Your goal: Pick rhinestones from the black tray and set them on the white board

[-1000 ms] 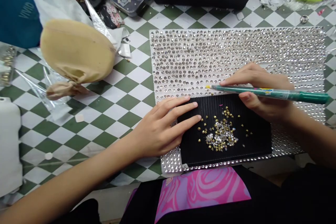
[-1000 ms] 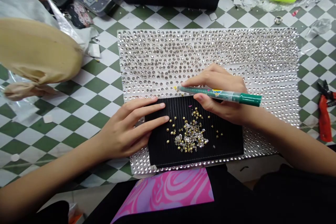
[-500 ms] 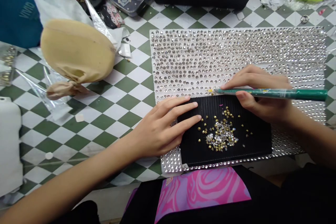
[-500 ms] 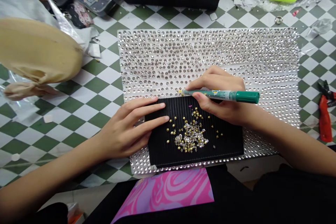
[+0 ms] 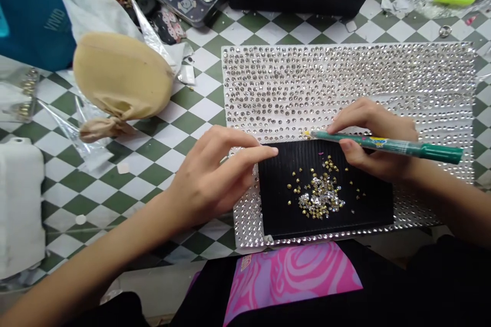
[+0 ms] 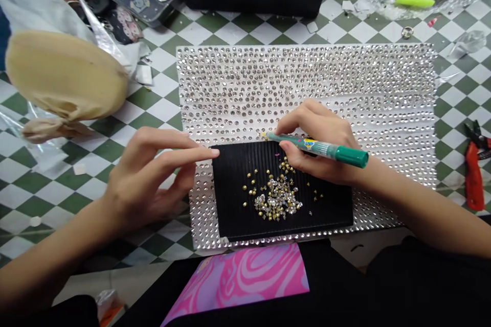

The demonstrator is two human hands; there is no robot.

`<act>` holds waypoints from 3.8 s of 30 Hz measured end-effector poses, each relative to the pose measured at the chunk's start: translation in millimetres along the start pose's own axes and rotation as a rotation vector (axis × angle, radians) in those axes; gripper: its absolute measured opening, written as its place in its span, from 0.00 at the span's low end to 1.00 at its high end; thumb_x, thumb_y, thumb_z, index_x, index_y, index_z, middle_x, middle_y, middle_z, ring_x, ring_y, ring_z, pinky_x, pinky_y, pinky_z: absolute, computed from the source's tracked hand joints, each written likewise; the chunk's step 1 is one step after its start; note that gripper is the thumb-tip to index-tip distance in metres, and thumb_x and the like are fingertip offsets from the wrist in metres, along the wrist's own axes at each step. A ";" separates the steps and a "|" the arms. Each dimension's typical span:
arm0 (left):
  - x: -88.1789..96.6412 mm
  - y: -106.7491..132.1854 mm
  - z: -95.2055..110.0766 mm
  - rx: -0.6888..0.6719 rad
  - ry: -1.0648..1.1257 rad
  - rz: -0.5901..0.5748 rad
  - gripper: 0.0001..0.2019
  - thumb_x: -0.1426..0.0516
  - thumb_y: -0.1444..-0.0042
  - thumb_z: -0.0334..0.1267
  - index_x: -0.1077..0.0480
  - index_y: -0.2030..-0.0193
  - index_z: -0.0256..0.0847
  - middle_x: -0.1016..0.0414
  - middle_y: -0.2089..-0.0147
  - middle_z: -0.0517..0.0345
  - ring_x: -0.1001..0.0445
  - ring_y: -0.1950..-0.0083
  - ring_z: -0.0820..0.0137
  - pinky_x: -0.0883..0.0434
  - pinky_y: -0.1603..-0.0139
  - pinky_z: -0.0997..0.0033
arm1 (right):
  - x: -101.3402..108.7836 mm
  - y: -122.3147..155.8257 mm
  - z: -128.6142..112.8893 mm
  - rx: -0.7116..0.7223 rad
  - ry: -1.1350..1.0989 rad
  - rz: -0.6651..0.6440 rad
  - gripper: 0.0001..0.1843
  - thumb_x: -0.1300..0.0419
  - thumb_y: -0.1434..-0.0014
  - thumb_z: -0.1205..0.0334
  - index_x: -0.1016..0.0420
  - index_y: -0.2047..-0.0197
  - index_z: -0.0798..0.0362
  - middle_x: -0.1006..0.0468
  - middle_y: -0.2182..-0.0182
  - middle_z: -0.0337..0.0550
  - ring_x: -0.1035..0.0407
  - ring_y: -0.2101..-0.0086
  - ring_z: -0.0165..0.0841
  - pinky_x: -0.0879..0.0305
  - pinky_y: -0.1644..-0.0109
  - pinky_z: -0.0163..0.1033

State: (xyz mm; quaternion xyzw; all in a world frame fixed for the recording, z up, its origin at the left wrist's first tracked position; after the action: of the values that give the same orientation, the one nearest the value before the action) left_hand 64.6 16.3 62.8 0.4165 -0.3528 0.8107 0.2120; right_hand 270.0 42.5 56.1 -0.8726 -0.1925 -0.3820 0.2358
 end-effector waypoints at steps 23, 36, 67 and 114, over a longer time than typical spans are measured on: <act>-2.0 -18.0 -11.3 0.042 0.013 -0.079 0.05 0.48 0.38 0.28 0.33 0.59 0.39 0.32 0.66 0.60 0.34 0.64 0.76 0.31 0.61 0.73 | 0.7 -2.5 0.2 0.014 -0.006 -0.001 0.02 0.41 0.42 0.62 0.28 0.64 0.47 0.24 0.71 0.38 0.30 0.68 0.31 0.34 0.66 0.39; -40.1 -34.1 -5.0 -0.144 -0.240 -0.187 0.11 0.49 0.38 0.37 0.33 0.50 0.42 0.30 0.52 0.52 0.32 0.53 0.63 0.31 0.54 0.60 | 1.9 -0.5 -1.0 0.051 0.019 0.053 0.03 0.42 0.40 0.61 0.27 0.63 0.49 0.24 0.72 0.37 0.30 0.68 0.30 0.35 0.65 0.37; -42.9 -39.6 -7.0 -0.065 -0.151 -0.220 0.10 0.50 0.36 0.35 0.31 0.52 0.40 0.30 0.58 0.53 0.33 0.57 0.66 0.31 0.56 0.61 | 0.1 0.0 -1.5 0.072 -0.029 0.020 0.02 0.42 0.39 0.64 0.28 0.62 0.50 0.24 0.69 0.37 0.31 0.66 0.28 0.35 0.63 0.36; -46.6 -57.3 -0.8 -0.108 -0.194 -0.247 0.10 0.51 0.34 0.36 0.29 0.57 0.43 0.29 0.55 0.55 0.31 0.51 0.63 0.30 0.54 0.58 | 11.4 3.9 8.1 0.021 -0.168 0.184 0.09 0.42 0.41 0.67 0.25 0.60 0.44 0.23 0.69 0.39 0.28 0.66 0.33 0.34 0.64 0.43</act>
State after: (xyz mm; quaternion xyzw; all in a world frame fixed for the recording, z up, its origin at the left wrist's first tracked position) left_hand 127.0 52.5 46.7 0.5211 -0.3607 0.7141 0.2973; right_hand 283.8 45.6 58.8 -0.9130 -0.1346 -0.2825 0.2619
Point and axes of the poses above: each hand's wrist, its own y-axis away from the middle knuckle, its own x-axis out of the back of the hand, z = x × y, the point moved 7 cm from there along -y, towards the middle knuckle
